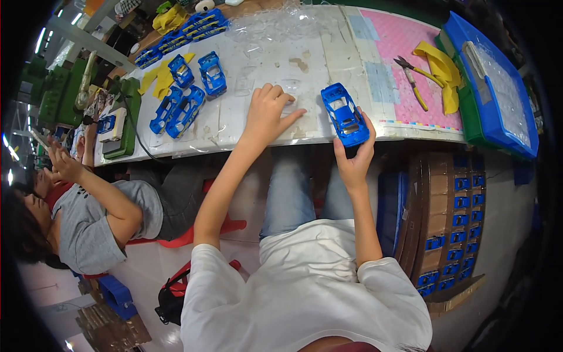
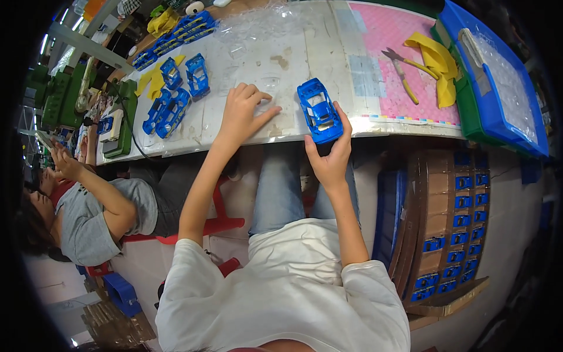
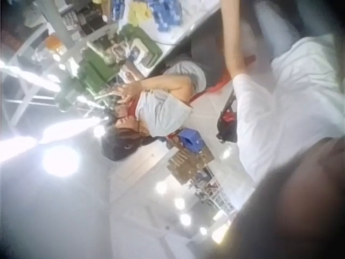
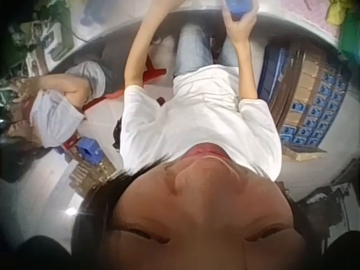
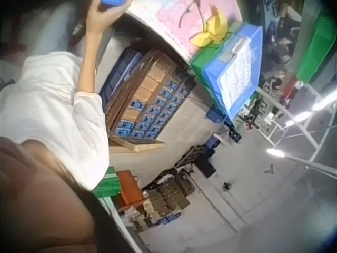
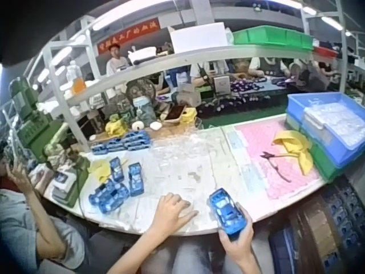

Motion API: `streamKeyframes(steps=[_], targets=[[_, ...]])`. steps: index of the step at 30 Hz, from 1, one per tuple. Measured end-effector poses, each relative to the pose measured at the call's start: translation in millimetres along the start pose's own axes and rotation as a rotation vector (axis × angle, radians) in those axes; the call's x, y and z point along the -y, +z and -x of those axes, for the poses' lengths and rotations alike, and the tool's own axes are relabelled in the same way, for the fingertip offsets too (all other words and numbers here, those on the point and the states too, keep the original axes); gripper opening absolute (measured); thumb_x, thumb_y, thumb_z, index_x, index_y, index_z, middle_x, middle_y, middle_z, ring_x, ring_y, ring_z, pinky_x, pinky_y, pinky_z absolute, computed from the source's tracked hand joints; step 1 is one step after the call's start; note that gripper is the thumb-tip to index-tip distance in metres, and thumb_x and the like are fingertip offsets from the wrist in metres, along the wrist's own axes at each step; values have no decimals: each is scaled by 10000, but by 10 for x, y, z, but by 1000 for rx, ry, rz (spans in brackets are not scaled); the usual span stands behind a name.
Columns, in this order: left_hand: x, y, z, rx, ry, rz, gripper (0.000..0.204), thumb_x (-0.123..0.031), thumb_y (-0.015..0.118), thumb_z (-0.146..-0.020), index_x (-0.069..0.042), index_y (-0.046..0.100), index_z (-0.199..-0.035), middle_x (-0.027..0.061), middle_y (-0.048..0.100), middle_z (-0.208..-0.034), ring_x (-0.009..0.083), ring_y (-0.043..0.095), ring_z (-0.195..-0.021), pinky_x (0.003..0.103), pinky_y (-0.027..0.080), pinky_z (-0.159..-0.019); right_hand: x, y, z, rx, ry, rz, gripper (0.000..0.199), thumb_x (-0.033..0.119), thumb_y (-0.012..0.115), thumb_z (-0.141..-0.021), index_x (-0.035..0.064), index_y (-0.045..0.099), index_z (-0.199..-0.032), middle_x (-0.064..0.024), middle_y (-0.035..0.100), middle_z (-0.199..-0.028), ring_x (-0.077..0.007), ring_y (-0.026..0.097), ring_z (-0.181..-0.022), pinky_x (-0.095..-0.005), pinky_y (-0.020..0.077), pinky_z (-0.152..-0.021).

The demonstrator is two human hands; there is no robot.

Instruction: The person repeatedly takes toy car body shells, fits clear plastic window inserts into the undersides of the shells, and presses them into place by hand.

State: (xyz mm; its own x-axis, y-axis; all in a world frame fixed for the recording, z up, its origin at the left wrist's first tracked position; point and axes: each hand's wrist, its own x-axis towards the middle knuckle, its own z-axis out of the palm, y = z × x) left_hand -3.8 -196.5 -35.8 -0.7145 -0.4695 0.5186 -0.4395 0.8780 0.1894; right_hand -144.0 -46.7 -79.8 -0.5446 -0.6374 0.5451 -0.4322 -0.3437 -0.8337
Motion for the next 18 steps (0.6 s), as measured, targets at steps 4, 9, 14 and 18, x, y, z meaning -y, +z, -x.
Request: streamKeyframes(steps=[4, 9, 14, 18], targets=[[-139, -29, 129, -72, -59, 104, 256, -227, 712, -654, -45, 613, -806, 66, 541, -832, 244, 481, -834, 346, 376, -748, -7, -10, 31, -17, 32, 10, 704, 130, 705, -683, -46, 347, -1264, -193, 430, -1277, -275, 447, -1142, -353, 342, -964], [-104, -20, 179, -128, -67, 96, 227, -157, 681, -664, -54, 595, -847, 63, 555, -885, 242, 488, -883, 351, 379, -768, -107, 41, 100, -26, -93, 204, 747, 182, 743, -652, -32, 364, -1258, -201, 424, -1295, -324, 443, -1140, -392, 328, -971], [-42, 30, 202, -74, 49, 24, 195, -88, 638, -679, -48, 580, -861, 58, 560, -853, 230, 505, -864, 343, 377, -776, -184, 77, 146, -38, -157, 306, 771, 242, 754, -642, -16, 368, -1257, -200, 422, -1301, -338, 431, -1143, -413, 302, -983], [-146, -10, 311, -162, 89, -95, 160, -66, 624, -680, -52, 582, -834, 52, 552, -806, 226, 507, -841, 339, 377, -776, -233, 86, 154, -49, -171, 310, 780, 263, 751, -647, -12, 357, -1262, -196, 426, -1298, -336, 432, -1139, -413, 305, -977]])
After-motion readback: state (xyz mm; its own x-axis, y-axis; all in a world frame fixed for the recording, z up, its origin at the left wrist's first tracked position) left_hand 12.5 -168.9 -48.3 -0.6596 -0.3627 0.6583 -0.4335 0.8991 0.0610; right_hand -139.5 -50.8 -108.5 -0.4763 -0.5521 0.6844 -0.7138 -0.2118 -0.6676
